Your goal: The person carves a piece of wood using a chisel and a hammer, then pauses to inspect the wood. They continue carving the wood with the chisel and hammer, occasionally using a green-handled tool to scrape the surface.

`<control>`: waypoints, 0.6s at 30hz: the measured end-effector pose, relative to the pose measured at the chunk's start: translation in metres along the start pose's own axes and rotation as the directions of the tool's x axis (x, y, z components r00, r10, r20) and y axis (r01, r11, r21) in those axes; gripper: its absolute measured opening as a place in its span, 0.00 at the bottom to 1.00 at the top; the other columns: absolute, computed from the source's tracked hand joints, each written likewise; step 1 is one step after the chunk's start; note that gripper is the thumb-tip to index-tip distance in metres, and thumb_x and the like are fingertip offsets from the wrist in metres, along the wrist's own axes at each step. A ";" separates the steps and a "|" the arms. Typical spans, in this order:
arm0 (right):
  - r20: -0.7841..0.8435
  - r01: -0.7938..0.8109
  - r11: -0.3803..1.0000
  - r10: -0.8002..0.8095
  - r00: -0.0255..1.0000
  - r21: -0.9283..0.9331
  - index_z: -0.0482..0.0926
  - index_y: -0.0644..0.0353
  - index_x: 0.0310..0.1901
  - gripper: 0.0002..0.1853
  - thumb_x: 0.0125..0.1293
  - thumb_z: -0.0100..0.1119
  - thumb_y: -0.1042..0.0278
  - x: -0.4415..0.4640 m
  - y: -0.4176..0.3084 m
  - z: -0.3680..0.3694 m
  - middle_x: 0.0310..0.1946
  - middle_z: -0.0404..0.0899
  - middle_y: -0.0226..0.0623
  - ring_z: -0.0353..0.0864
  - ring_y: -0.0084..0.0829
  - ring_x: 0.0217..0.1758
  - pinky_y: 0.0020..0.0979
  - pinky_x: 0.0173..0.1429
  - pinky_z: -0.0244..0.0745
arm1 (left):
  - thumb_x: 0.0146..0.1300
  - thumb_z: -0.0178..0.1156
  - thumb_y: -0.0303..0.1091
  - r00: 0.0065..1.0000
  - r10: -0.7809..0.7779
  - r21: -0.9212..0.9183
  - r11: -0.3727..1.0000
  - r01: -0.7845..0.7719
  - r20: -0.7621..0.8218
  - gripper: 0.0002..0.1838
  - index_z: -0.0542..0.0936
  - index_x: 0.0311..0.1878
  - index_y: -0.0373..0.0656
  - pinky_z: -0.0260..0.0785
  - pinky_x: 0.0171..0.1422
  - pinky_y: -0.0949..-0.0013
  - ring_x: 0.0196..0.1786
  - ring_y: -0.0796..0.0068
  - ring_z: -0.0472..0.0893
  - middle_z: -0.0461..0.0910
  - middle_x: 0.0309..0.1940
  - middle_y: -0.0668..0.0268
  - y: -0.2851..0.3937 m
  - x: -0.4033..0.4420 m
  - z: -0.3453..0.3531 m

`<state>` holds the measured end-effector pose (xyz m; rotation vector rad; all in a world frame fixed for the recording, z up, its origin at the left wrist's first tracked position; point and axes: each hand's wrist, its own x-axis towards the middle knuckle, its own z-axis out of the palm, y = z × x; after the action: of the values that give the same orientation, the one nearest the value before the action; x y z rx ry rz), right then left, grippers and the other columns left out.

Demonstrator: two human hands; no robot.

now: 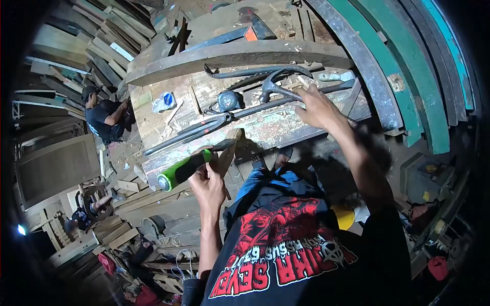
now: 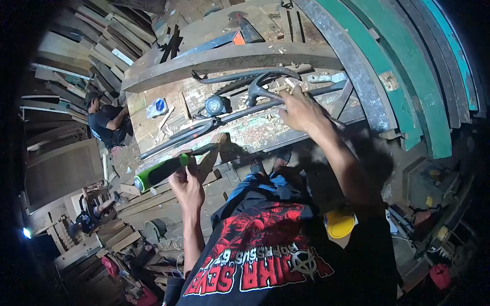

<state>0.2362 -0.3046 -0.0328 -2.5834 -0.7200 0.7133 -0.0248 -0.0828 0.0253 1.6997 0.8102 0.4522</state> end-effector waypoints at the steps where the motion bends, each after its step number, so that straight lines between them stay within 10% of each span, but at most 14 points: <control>1: -0.067 0.023 1.000 -0.024 0.997 -0.010 0.74 0.61 0.69 0.29 0.71 0.65 0.58 -0.003 0.007 0.014 0.63 0.72 0.64 0.79 0.66 0.64 0.55 0.69 0.75 | 0.79 0.60 0.25 1.000 0.003 0.007 1.000 -0.003 0.009 0.09 0.81 0.56 0.33 0.69 0.50 0.75 0.45 0.84 0.77 0.82 0.41 0.69 -0.005 0.002 -0.003; 18: -0.138 -0.133 0.989 0.124 0.983 -0.057 0.73 0.62 0.73 0.37 0.68 0.68 0.50 0.001 -0.016 0.032 0.63 0.76 0.58 0.76 0.61 0.67 0.51 0.73 0.72 | 0.79 0.59 0.28 0.979 -0.001 0.101 0.995 -0.020 0.205 0.12 0.81 0.59 0.32 0.73 0.62 0.68 0.56 0.76 0.81 0.86 0.50 0.61 0.003 0.020 -0.031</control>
<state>0.2134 -0.2845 -0.0513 -2.7273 -0.5480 0.5549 -0.0310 -0.0473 0.0343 1.8120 0.6845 0.2390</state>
